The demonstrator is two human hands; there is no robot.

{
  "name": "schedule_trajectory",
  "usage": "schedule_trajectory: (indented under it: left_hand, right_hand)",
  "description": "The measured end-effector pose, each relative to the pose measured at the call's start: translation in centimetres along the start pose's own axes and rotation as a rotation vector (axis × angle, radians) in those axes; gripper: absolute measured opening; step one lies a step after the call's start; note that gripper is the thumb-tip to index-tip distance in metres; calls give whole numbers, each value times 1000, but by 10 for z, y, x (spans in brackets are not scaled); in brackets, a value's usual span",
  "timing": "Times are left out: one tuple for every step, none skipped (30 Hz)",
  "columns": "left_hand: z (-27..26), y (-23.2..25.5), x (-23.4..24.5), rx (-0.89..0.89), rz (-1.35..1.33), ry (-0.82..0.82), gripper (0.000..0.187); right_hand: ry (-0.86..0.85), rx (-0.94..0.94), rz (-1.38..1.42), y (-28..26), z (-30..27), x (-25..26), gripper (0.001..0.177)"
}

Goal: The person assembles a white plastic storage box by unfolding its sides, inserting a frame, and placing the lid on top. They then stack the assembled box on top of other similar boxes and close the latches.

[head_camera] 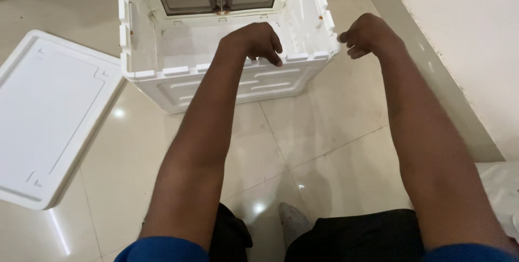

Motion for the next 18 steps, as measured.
schedule_trajectory:
  left_hand:
    - [2,2,-4,13,57,-22,40]
    - [4,5,-4,-12,69,-11,39]
    - [5,8,-5,-38,81,1,38]
    - [6,9,-6,-61,92,13,38]
    - [7,7,-6,-44,89,-1,39]
    - [8,4,-7,-25,86,-15,40]
    - [9,2,-8,-6,84,-29,41]
    - [10,1,-8,-16,86,-24,41]
    - [11,2,-8,-26,88,-19,41]
    - [11,2,-8,-35,90,-15,41]
    - [12,3,-8,-48,105,-8,40]
    - [13,3,-8,-61,120,1,40]
    - [13,4,-8,-74,134,10,39]
    - [14,2,-8,-72,100,9,38]
    - [15,1,-9,-71,65,9,37]
    - [16,-1,-7,-69,33,14,35]
    - [16,-3,-3,-83,31,45,30]
    - [17,-7,3,-94,29,76,27]
  right_hand:
    - [-37,19,47,-3,-7,-1,33]
    - [-63,7,49,-6,-12,-4,30]
    - [-89,-4,52,-10,-15,-8,27]
    - [-117,-14,53,-13,-17,-12,25]
    - [-113,3,112,-15,-18,-11,22]
    - [-109,20,172,-18,-19,-12,19]
    - [-105,37,232,-21,-18,-13,16]
    - [-105,18,149,-22,-17,-14,18]
    - [-104,0,65,-25,-14,-15,20]
    - [-105,-19,-17,-26,-12,-16,22]
    - [-109,-9,-10,-27,-11,-17,22]
    - [-111,2,-4,-29,-10,-16,22]
    - [-114,13,2,-31,-9,-16,22]
    - [-114,28,-9,-31,-10,-16,22]
    - [-113,43,-20,-30,-12,-15,21]
    - [-109,63,-31,-30,-13,-13,21]
    - [-114,55,-37,-30,-14,-12,22]
    - [-121,50,-42,-31,-14,-12,23]
Point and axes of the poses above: each hand's wrist, its own z-axis towards the middle knuckle, its own x-axis out of the back of the hand, y = z × x, the point moved 7 cm from there along z, towards the middle knuckle, and after that the axes turned 3 degrees about -y, right-handed, at the moved point
